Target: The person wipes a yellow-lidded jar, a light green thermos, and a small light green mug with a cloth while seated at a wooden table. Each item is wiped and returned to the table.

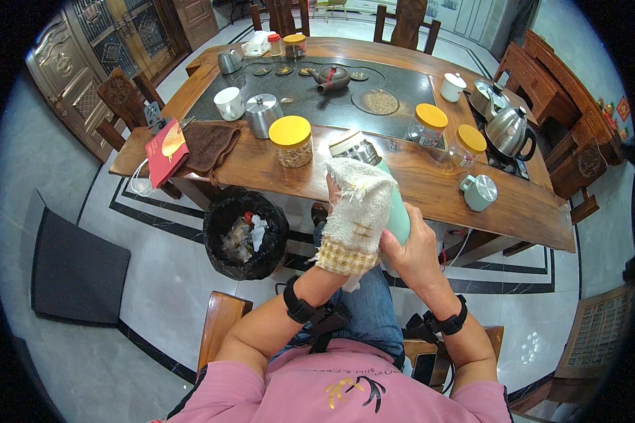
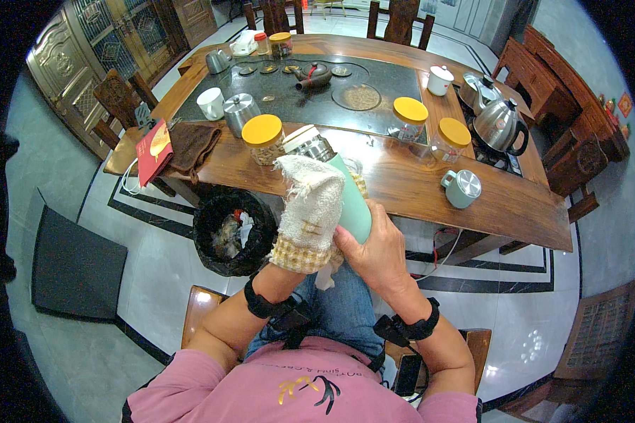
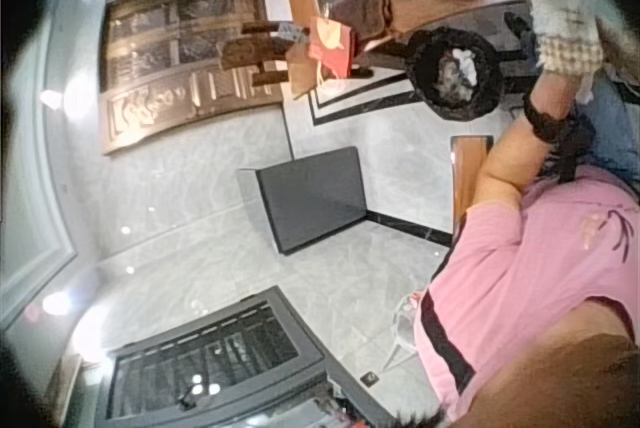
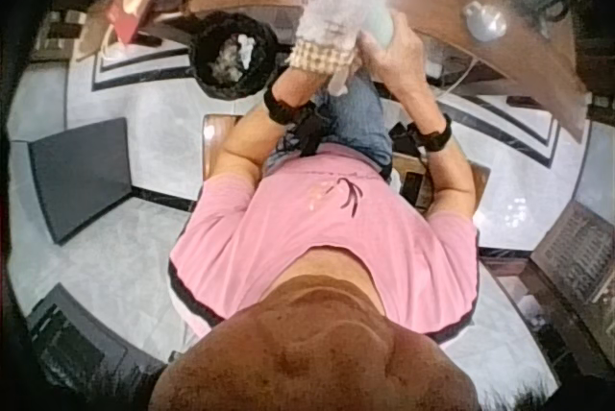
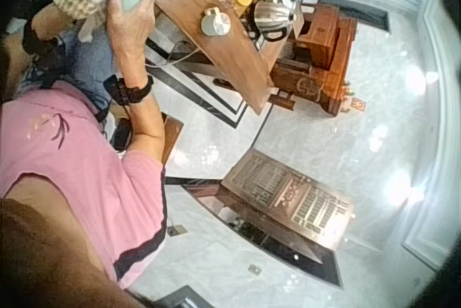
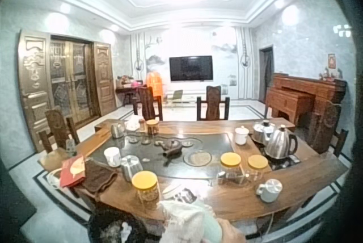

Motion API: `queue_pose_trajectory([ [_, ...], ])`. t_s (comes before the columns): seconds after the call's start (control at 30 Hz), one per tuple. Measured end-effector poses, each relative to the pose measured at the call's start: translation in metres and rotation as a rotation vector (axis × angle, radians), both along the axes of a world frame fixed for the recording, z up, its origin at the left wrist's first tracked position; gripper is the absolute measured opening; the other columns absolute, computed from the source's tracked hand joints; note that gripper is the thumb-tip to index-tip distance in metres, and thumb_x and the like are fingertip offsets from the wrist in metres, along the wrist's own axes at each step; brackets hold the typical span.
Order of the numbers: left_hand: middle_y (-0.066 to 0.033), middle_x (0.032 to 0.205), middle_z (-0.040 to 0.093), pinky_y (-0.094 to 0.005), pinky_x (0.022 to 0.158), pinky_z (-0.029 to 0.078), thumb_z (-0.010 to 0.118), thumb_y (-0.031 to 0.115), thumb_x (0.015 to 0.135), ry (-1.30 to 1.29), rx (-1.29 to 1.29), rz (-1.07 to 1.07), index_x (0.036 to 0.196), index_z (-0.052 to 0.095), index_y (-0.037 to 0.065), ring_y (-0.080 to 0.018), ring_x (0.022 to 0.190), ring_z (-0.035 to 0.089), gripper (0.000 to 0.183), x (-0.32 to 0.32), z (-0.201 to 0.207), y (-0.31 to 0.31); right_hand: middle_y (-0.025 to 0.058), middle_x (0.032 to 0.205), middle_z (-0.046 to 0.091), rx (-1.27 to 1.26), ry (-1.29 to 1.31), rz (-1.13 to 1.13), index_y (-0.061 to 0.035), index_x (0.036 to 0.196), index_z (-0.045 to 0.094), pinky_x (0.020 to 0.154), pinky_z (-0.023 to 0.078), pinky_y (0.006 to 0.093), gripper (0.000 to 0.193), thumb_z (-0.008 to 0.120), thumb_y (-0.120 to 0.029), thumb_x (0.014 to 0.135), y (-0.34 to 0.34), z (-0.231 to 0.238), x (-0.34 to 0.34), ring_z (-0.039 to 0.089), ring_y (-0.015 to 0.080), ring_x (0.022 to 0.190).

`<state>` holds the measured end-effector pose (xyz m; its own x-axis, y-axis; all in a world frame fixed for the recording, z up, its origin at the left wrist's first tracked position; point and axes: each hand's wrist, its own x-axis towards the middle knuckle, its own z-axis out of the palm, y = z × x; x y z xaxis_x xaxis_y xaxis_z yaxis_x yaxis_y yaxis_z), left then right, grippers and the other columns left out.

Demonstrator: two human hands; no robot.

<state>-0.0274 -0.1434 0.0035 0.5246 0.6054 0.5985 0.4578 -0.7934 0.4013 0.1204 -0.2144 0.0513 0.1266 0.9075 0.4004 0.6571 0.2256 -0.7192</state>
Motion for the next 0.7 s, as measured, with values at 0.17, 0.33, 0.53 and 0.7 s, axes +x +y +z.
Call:
queue_pose_trajectory([
  [0.17,-0.0195,0.145,0.046,-0.0486,0.118,0.025,0.064,0.041,0.079,0.231,0.014,-0.098,0.145,0.042,-0.001,-0.036,0.136,0.042,0.081,-0.006,0.025,0.021,0.0209,0.1,0.068,-0.244,0.352,0.176,0.0043,0.123,0.053,0.074,0.054,0.0391,0.063,0.064,-0.049,0.092,-0.007,0.001,0.012,0.07,0.0299,0.089],
  [0.33,-0.016,0.137,0.055,-0.0454,0.113,0.036,0.069,0.046,0.073,-0.149,-0.326,-0.373,0.139,0.047,0.001,-0.0327,0.124,0.054,0.083,0.002,0.048,0.024,0.0169,0.102,0.069,-0.675,1.224,0.634,0.0011,0.131,0.051,0.073,0.058,0.0384,0.086,0.048,-0.074,0.09,-0.02,-0.004,0.015,0.069,0.0274,0.083],
  [0.53,-0.0165,0.135,0.055,-0.0435,0.112,0.037,0.068,0.037,0.076,-0.559,-0.991,-0.503,0.136,0.05,0.002,-0.0324,0.124,0.053,0.072,-0.026,0.007,-0.013,0.0212,0.118,0.063,-0.763,1.594,1.234,0.0003,0.142,0.041,0.075,0.059,0.0451,0.114,0.046,-0.091,0.074,-0.021,-0.018,-0.004,0.068,0.0354,0.087],
  [0.7,-0.0182,0.133,0.056,-0.0427,0.113,0.036,0.066,0.031,0.078,-0.514,-0.921,-0.452,0.134,0.052,0.001,-0.033,0.126,0.052,0.064,-0.036,-0.013,0.007,0.0193,0.119,0.062,-0.696,1.272,0.844,0.0008,0.145,0.038,0.085,0.055,0.0421,0.101,0.07,-0.069,0.079,-0.02,0.001,0.025,0.067,0.031,0.096],
])
